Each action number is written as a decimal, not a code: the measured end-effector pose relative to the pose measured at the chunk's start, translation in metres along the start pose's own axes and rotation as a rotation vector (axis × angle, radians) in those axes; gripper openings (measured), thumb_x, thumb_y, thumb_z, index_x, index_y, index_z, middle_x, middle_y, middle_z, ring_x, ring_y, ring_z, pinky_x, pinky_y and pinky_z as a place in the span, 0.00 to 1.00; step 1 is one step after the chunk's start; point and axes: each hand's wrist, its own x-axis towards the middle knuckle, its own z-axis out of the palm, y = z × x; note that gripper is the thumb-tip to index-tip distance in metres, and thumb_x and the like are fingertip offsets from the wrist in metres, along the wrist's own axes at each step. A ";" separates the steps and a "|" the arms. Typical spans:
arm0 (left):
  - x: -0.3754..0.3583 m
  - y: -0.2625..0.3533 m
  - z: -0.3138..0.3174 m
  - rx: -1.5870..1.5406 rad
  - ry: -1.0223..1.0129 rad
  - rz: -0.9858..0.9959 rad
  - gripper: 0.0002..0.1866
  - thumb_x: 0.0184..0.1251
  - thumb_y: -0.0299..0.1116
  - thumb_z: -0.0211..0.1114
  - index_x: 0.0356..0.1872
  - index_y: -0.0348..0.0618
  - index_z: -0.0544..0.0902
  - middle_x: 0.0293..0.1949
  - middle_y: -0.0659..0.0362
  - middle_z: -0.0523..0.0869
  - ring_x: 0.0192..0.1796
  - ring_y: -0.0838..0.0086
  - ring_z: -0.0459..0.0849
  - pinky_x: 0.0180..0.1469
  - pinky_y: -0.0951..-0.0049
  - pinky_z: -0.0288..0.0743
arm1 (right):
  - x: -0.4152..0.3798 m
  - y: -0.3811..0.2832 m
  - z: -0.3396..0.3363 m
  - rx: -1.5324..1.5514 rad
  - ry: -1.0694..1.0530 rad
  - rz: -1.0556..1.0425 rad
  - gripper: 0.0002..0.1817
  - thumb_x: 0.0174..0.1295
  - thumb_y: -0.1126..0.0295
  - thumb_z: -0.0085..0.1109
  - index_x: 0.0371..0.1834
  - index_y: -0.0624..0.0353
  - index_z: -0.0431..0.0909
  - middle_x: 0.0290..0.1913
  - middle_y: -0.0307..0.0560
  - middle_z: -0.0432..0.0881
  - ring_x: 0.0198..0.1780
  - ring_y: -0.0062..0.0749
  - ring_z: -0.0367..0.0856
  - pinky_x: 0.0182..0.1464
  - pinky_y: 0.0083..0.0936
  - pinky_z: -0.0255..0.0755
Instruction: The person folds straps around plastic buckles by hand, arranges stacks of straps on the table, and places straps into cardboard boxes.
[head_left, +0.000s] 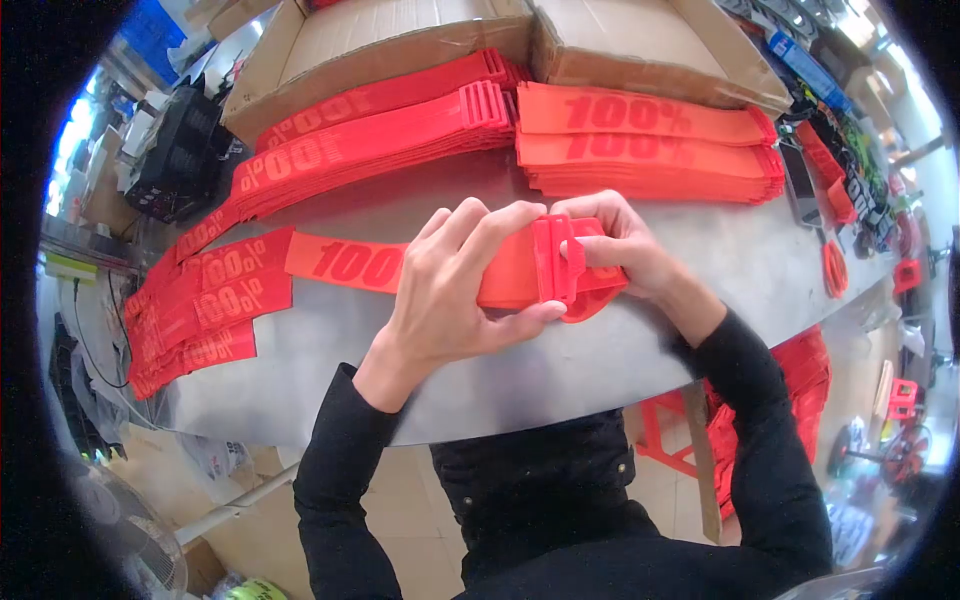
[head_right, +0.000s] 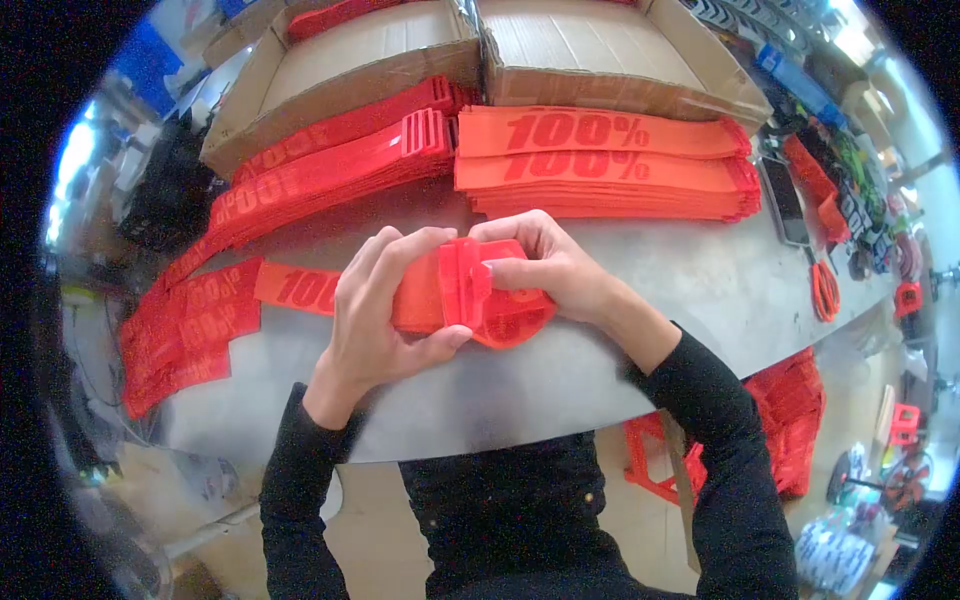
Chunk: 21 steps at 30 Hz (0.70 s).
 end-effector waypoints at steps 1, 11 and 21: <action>0.000 -0.001 0.000 -0.001 0.008 0.010 0.39 0.50 0.54 0.80 0.59 0.39 0.78 0.43 0.49 0.84 0.38 0.57 0.82 0.43 0.59 0.79 | 0.002 -0.001 0.004 -0.001 -0.002 0.000 0.12 0.68 0.68 0.65 0.47 0.66 0.81 0.38 0.36 0.86 0.38 0.18 0.84 0.42 0.17 0.78; 0.004 -0.001 0.005 0.176 0.120 0.046 0.32 0.45 0.42 0.82 0.54 0.40 0.83 0.32 0.58 0.78 0.29 0.66 0.79 0.34 0.67 0.76 | -0.007 -0.012 0.026 -1.238 0.247 -0.278 0.11 0.68 0.67 0.64 0.35 0.63 0.76 0.34 0.50 0.80 0.37 0.38 0.78 0.44 0.31 0.72; 0.005 -0.002 0.000 0.275 0.086 0.119 0.31 0.46 0.38 0.81 0.53 0.36 0.83 0.30 0.60 0.77 0.28 0.70 0.79 0.32 0.70 0.75 | 0.000 -0.002 0.022 -1.141 0.215 -0.372 0.10 0.64 0.70 0.65 0.32 0.62 0.75 0.36 0.51 0.79 0.36 0.47 0.76 0.43 0.37 0.71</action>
